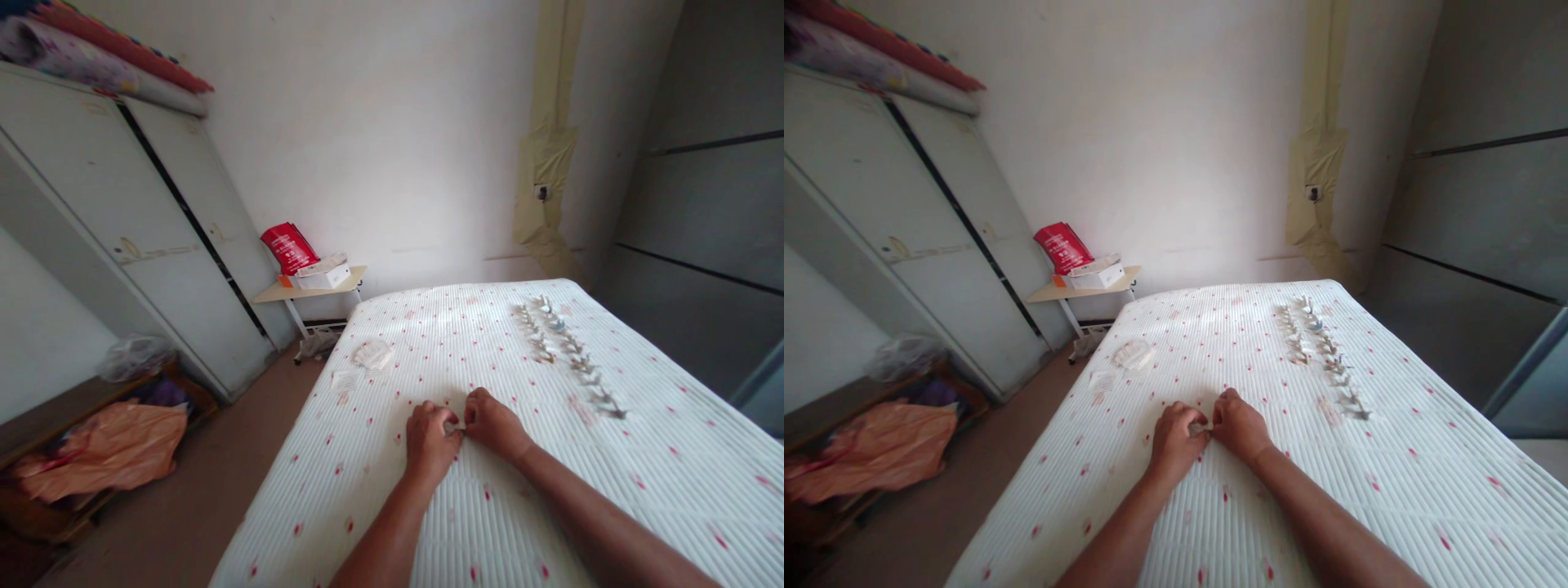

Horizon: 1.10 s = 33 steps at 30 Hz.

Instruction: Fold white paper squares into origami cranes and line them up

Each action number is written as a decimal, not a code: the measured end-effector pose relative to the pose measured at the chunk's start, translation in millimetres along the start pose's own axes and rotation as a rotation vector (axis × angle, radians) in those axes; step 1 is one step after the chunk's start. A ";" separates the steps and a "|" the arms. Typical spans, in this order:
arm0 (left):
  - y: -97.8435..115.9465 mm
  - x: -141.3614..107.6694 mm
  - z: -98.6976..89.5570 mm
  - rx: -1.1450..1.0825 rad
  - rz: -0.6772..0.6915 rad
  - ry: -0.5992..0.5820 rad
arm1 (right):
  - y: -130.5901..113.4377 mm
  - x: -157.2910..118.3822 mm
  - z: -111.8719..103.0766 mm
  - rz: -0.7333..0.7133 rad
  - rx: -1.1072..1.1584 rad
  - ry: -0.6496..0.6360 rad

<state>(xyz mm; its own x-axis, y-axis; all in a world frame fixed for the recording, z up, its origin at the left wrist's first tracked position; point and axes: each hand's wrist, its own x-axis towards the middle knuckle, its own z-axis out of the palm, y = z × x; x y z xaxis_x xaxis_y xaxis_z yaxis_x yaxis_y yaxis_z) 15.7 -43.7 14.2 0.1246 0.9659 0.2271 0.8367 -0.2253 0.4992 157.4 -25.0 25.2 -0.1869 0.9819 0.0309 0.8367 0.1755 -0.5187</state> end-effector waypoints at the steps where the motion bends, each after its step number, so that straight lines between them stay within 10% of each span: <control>1: -0.1 0.1 0.2 -0.001 0.001 0.001 | 2.1 0.3 0.2 -0.004 0.005 0.001; 21: 7.5 -9.4 1.0 0.096 0.024 0.053 | 4.3 4.0 3.0 0.077 -0.061 0.042; 33: 12.4 -17.6 -12.9 0.176 0.317 -0.034 | 11.9 7.0 0.0 0.059 -0.055 0.049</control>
<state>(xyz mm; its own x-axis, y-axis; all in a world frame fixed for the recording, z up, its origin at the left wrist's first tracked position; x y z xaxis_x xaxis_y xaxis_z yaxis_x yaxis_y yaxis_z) 17.0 -65.1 27.2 0.4078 0.8558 0.3182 0.8321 -0.4918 0.2564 166.1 -16.1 19.2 -0.1121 0.9927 0.0438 0.8729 0.1194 -0.4730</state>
